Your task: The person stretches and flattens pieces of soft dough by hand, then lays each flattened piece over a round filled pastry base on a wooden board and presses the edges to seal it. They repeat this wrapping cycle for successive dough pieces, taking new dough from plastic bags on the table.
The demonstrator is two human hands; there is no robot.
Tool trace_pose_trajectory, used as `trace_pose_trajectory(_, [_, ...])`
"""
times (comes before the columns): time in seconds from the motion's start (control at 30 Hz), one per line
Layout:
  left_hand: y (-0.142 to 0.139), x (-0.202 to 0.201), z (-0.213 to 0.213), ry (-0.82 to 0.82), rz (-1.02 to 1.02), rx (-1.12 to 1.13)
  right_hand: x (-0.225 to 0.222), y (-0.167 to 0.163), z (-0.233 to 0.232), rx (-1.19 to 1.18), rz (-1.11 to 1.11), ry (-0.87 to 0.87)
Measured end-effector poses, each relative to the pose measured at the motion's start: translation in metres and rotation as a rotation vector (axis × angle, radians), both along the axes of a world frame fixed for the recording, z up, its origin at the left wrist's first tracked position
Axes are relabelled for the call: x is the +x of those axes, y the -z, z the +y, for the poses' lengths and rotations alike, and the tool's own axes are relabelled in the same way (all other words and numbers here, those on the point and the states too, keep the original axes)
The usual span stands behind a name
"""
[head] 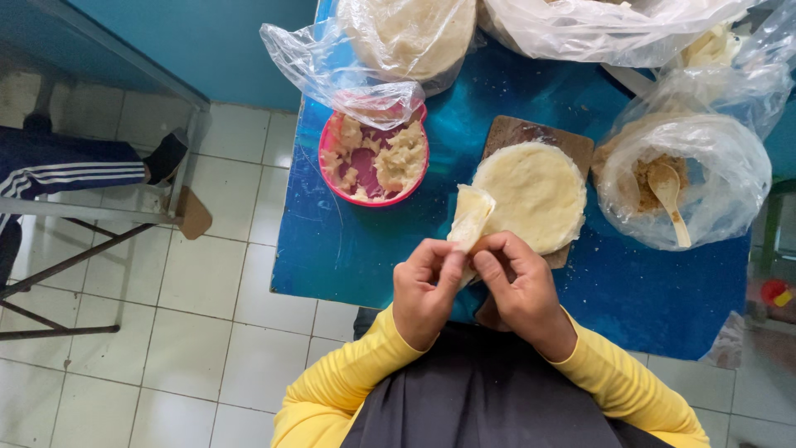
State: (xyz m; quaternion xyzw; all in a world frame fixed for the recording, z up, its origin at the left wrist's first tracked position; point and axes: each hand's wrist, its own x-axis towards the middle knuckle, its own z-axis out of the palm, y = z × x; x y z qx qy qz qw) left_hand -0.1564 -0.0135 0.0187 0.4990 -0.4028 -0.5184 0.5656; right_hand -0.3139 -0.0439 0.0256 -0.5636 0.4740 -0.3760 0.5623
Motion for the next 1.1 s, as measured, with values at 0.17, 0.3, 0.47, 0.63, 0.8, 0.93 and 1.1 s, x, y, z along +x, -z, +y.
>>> trace_pose_trajectory(0.17, [-0.007,0.003,0.002,0.044,-0.157,-0.116,-0.006,0.008,0.001,0.037,-0.009,0.040])
trace_pose_trajectory(0.3, [-0.001,0.002,0.002,0.050,0.074,-0.019,-0.011,0.016,0.005,0.059,-0.057,0.040])
trace_pose_trajectory(0.47, [0.014,-0.001,-0.001,-0.072,0.351,0.051,-0.017,0.030,0.006,0.204,-0.240,0.005])
trace_pose_trajectory(0.63, [0.009,-0.003,0.000,-0.086,0.280,0.109,-0.016,0.034,0.005,0.312,-0.628,0.003])
trace_pose_trajectory(0.8, [-0.005,-0.007,0.006,0.033,-0.188,-0.178,-0.008,0.024,0.002,0.415,-0.609,0.072])
trace_pose_trajectory(0.93, [-0.001,-0.008,0.006,-0.055,-0.110,-0.092,-0.006,0.019,0.000,0.430,-0.647,0.144])
trace_pose_trajectory(1.1, [0.016,-0.003,0.004,-0.109,0.187,-0.030,-0.013,0.026,0.002,0.540,-0.729,0.077])
